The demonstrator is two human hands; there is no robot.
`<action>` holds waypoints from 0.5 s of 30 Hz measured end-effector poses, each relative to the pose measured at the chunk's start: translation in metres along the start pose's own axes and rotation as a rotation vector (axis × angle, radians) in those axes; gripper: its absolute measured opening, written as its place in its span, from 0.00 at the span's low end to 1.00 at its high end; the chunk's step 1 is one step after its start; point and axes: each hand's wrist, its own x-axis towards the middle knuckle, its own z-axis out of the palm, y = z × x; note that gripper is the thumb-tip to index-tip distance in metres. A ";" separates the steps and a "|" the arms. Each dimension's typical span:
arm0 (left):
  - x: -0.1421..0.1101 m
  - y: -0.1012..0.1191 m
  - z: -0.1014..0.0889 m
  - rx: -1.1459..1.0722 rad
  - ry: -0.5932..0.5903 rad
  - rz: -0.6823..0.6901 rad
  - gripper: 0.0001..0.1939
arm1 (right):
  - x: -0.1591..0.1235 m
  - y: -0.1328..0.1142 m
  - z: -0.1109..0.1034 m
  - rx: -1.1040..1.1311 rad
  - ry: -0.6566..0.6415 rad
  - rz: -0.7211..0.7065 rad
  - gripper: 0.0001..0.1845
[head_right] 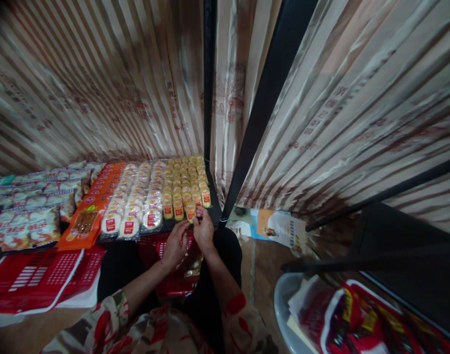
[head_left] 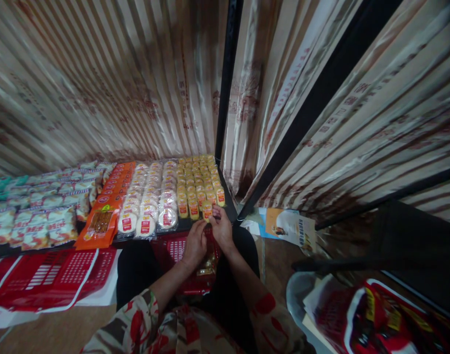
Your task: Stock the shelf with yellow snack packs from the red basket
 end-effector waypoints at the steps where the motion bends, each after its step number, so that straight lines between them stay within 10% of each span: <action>1: 0.000 -0.001 -0.001 0.028 -0.007 0.018 0.22 | 0.000 -0.001 0.000 -0.022 -0.008 -0.005 0.20; 15: 0.005 -0.016 -0.011 0.364 -0.078 0.259 0.22 | 0.004 0.006 0.001 -0.221 -0.028 -0.097 0.14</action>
